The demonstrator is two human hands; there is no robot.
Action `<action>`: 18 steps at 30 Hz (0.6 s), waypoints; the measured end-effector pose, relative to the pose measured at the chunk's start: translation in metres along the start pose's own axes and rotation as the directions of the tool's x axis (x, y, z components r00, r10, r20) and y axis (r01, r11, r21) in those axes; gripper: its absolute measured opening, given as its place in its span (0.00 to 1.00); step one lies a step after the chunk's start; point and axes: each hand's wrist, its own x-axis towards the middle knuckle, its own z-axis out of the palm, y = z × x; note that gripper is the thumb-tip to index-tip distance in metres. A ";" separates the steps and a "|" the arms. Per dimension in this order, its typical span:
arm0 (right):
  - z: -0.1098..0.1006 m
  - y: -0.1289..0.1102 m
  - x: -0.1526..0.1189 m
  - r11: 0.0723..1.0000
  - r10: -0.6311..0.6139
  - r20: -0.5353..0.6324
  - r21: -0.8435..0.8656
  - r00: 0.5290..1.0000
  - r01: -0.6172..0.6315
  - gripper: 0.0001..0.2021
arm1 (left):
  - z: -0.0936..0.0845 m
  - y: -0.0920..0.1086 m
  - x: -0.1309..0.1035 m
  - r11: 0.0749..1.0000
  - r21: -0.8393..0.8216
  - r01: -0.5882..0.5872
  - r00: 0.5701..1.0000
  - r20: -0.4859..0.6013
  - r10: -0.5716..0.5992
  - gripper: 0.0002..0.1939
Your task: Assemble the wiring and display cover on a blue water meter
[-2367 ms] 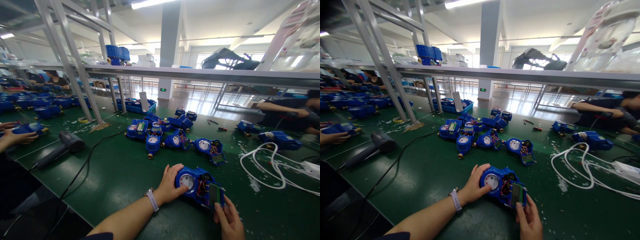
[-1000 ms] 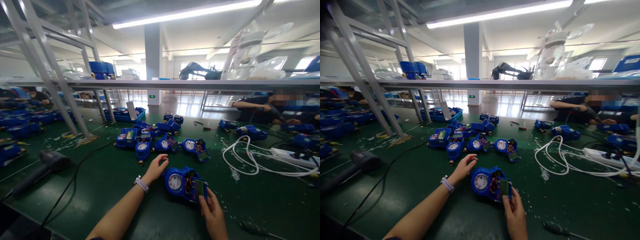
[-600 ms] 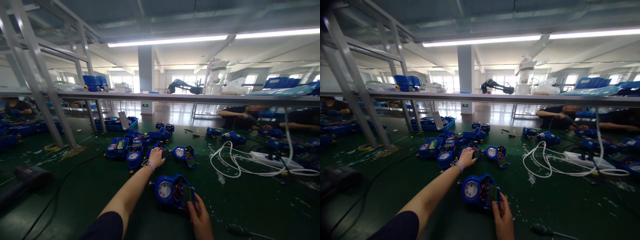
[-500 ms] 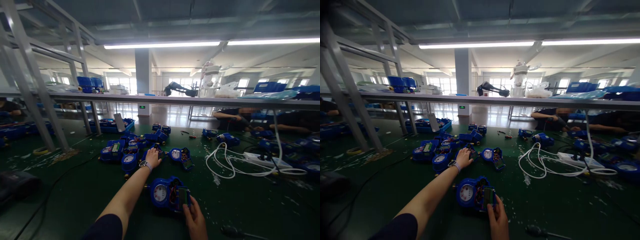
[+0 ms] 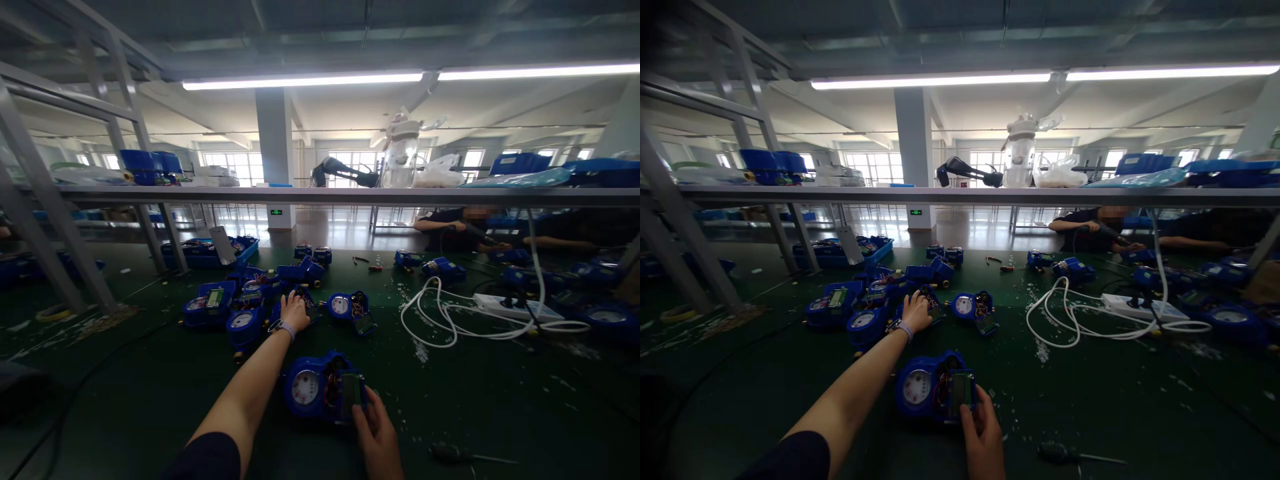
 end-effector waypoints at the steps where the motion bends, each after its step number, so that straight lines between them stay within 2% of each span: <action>1: -0.001 0.000 0.000 1.000 -0.002 0.007 0.002 1.000 0.002 0.39 | 0.000 0.000 0.000 1.000 0.004 0.003 1.000 -0.005 -0.003 0.30; 6: -0.006 -0.002 0.003 1.000 0.005 0.067 0.016 0.998 -0.006 0.38 | 0.001 0.002 -0.002 1.000 0.011 0.012 1.000 -0.023 -0.011 0.28; 11: -0.008 -0.005 0.002 1.000 0.020 0.117 0.001 0.993 -0.021 0.39 | 0.001 0.000 -0.011 0.999 0.016 -0.035 0.999 -0.030 0.035 0.26; 18: -0.002 -0.012 -0.003 0.999 -0.003 0.056 0.038 0.998 0.001 0.37 | -0.005 -0.015 -0.034 0.984 -0.043 -0.172 0.983 -0.072 0.169 0.22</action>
